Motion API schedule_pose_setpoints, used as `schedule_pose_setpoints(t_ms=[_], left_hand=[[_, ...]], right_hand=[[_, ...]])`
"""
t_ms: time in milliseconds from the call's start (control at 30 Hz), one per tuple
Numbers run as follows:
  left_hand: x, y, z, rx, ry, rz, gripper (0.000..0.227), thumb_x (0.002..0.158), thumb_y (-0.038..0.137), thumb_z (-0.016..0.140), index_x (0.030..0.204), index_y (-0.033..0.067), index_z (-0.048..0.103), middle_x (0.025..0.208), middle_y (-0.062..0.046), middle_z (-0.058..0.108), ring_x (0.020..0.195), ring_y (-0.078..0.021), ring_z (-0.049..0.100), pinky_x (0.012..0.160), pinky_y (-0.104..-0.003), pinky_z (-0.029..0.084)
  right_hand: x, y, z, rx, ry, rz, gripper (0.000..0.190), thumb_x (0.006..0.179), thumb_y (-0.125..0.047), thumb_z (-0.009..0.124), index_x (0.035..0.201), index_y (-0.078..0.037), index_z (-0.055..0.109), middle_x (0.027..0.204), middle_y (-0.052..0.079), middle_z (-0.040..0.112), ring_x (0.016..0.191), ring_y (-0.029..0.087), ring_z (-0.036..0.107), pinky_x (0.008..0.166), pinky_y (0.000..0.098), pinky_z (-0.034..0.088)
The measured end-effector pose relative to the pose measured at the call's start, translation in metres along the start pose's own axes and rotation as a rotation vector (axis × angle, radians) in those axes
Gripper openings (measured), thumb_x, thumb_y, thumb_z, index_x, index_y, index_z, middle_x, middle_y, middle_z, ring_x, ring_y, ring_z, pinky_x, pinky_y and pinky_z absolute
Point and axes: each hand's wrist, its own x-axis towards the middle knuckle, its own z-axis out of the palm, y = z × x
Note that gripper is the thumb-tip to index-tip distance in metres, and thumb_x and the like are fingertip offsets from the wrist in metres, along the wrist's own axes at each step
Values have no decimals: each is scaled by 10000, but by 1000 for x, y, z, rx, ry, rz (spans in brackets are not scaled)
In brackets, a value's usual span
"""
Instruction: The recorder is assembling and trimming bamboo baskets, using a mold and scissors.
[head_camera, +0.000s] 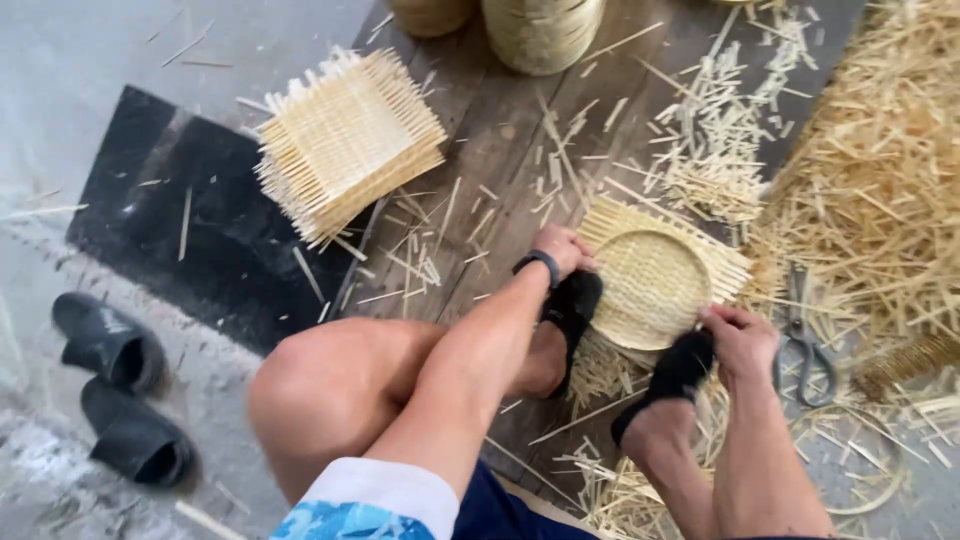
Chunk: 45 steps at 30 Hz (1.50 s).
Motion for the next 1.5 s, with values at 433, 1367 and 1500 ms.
schedule_pose_setpoints(t_ms=[433, 1367, 1500], left_hand=[[-21, 102, 28, 438, 111, 992, 232, 910, 297, 727, 1046, 121, 792, 1080, -77, 727, 1073, -283, 629, 1009, -413, 483], [110, 97, 61, 199, -91, 824, 272, 908, 148, 624, 1165, 166, 710, 1147, -72, 737, 1099, -256, 674, 1012, -421, 483], [53, 76, 59, 359, -101, 870, 253, 945, 197, 586, 1067, 215, 807, 1168, -146, 718, 1074, -336, 654, 941, -452, 522]], right_hand=[[-144, -76, 108, -190, 109, 519, 435, 963, -380, 689, 926, 52, 649, 706, 170, 684, 520, 253, 662, 501, 375, 572], [-54, 13, 109, -557, 128, -160, 348, 985, -324, 721, 967, 22, 756, 800, 213, 736, 690, 253, 700, 735, 412, 542], [-68, -157, 99, -790, 387, -989, 240, 964, -219, 706, 1114, -43, 770, 1009, 160, 732, 839, 394, 660, 789, 466, 517]])
